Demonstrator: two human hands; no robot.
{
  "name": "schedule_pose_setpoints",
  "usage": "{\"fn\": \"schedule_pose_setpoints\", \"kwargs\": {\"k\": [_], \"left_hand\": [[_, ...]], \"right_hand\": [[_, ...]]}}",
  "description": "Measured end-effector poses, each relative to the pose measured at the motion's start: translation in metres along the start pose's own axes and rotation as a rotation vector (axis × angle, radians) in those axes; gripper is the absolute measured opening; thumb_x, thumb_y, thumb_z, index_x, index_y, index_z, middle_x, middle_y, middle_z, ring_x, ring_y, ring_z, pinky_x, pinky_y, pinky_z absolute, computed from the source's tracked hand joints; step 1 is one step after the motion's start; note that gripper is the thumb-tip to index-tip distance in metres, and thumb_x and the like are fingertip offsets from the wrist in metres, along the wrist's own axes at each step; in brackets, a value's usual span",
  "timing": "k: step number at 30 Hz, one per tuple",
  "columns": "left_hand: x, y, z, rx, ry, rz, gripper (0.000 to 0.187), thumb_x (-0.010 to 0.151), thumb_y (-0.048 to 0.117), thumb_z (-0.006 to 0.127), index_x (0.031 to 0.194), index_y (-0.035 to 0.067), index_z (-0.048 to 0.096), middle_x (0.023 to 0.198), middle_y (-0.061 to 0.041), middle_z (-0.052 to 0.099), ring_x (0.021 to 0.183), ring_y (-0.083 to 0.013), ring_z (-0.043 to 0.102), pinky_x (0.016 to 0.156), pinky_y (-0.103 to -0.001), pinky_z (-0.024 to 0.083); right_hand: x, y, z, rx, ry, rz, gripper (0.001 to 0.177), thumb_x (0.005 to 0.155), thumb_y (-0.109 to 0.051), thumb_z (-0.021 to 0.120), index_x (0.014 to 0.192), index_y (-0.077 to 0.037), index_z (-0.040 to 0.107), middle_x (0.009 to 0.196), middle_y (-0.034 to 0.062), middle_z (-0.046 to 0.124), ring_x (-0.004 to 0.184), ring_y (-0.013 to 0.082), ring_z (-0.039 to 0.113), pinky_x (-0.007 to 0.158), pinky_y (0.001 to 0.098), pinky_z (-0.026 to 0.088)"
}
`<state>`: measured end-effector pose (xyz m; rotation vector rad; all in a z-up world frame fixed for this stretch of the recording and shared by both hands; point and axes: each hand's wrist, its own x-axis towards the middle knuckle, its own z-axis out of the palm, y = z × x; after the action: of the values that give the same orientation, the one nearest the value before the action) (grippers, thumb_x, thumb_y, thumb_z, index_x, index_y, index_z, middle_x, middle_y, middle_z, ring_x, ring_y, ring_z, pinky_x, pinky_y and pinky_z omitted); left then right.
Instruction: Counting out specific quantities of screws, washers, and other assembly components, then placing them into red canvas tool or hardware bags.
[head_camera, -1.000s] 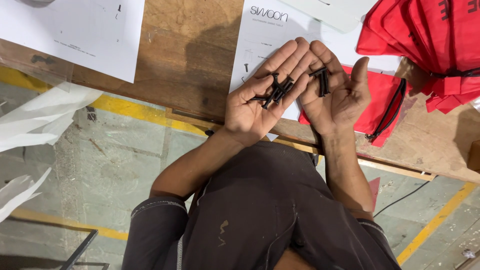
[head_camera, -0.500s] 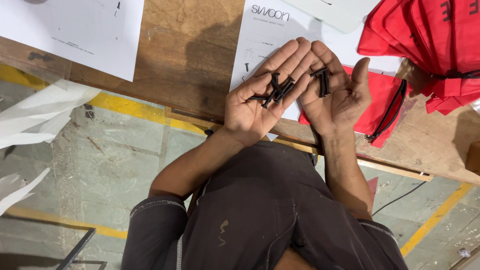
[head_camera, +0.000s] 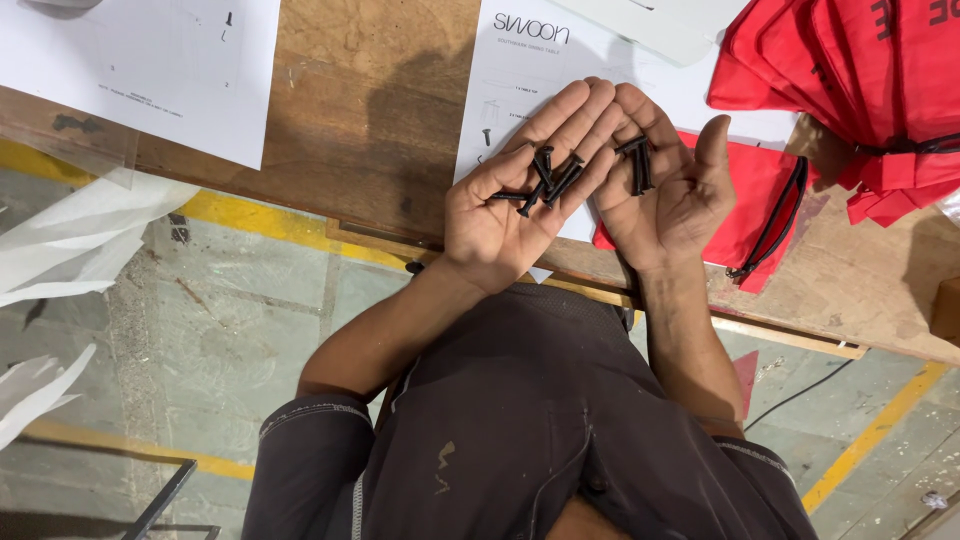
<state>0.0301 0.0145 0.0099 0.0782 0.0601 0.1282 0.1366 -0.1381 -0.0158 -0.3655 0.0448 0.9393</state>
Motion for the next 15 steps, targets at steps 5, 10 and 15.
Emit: {"fn": "schedule_pose_setpoints", "kwargs": {"k": [5, 10, 15], "left_hand": [[0.0005, 0.0, 0.0006, -0.013, -0.006, -0.002, 0.066, 0.107, 0.015, 0.036, 0.166, -0.002, 0.014, 0.176, -0.016, 0.012, 0.162, -0.0231, 0.008, 0.137, -0.039, 0.014], [0.0001, 0.0024, 0.0066, -0.028, 0.019, -0.007, 0.066, 0.107, 0.016, 0.037, 0.166, -0.003, 0.013, 0.176, -0.016, 0.011, 0.163, -0.025, 0.007, 0.136, -0.041, 0.014], [-0.0017, 0.0045, 0.0083, -0.018, 0.004, -0.018, 0.07, 0.104, 0.016, 0.04, 0.167, -0.002, 0.014, 0.177, -0.016, 0.012, 0.163, -0.0244, 0.007, 0.137, -0.04, 0.013]], "right_hand": [[0.0002, 0.0002, -0.0007, -0.018, -0.023, -0.005, 0.078, 0.114, -0.057, 0.039, 0.145, 0.013, 0.051, 0.14, 0.025, 0.06, 0.135, 0.029, 0.06, 0.12, 0.0362, 0.048], [0.0001, 0.0002, -0.0004, -0.027, -0.012, 0.0, 0.078, 0.113, -0.057, 0.038, 0.145, 0.012, 0.051, 0.141, 0.0245, 0.06, 0.134, 0.029, 0.058, 0.12, 0.0361, 0.047], [0.0004, 0.0008, 0.0006, -0.026, -0.015, -0.001, 0.077, 0.114, -0.057, 0.038, 0.145, 0.013, 0.051, 0.141, 0.0241, 0.06, 0.135, 0.0288, 0.058, 0.12, 0.0362, 0.047]]}}
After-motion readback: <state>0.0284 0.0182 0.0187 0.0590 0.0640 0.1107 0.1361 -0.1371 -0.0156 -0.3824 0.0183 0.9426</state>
